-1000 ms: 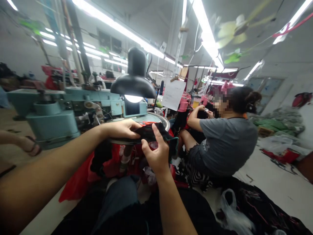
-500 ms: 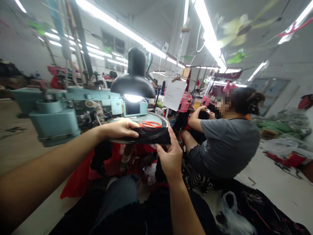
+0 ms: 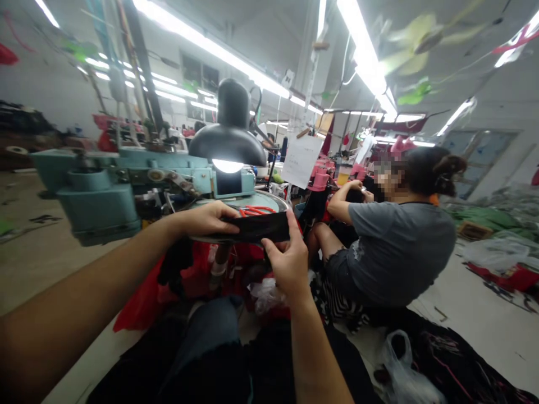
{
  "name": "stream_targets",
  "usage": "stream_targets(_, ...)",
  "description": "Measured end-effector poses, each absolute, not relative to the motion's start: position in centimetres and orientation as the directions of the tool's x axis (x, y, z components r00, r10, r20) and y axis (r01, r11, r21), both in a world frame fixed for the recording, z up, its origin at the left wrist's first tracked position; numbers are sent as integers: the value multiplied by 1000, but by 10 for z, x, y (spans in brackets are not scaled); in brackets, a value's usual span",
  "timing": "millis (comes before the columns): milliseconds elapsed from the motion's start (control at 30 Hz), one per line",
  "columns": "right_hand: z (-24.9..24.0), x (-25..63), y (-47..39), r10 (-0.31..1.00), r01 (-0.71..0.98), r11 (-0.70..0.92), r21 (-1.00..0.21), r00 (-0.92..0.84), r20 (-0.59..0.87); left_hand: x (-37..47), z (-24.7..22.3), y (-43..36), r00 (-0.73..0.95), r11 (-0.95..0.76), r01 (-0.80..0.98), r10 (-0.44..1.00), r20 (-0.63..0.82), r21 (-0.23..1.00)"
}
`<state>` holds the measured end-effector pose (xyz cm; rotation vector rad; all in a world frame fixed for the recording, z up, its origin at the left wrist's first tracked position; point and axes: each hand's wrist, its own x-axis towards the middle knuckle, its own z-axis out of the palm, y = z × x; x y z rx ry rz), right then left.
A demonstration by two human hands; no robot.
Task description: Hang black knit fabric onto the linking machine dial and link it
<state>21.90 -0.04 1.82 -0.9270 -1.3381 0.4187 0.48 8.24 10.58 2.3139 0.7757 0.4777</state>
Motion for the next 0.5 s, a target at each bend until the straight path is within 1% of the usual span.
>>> stream_targets(100,16,228,-11,770,113,588,-801,225,597,4,107,81,782,-623,373,610,129,688)
stream_targets(167,12,227,-16,740,90,617,-782,271,615,3,108,81,800,-626,348,586,126,698)
stream_targets(233,8,222,-16,712,107,630,-769,317,627,0,108,82,809,-624,328,573,130,710)
stream_targets(333,0,212,-7,679,186,612,-768,375,631,-4,106,84,804,-619,328,580,133,714)
stream_targets(400,-4,206,2,603,292,622,-727,413,682,-4,106,86,799,-624,342,586,132,702)
stream_targets(433,-6,203,6,543,366,634,-681,416,729,-4,106,87,799,-630,348,586,131,694)
stream_targets(467,-7,200,9,484,447,650,-614,379,788,-2,107,88,801,-637,354,584,130,685)
stream_targets(500,-6,196,10,437,520,669,-530,302,848,0,108,89,805,-645,358,580,127,675)
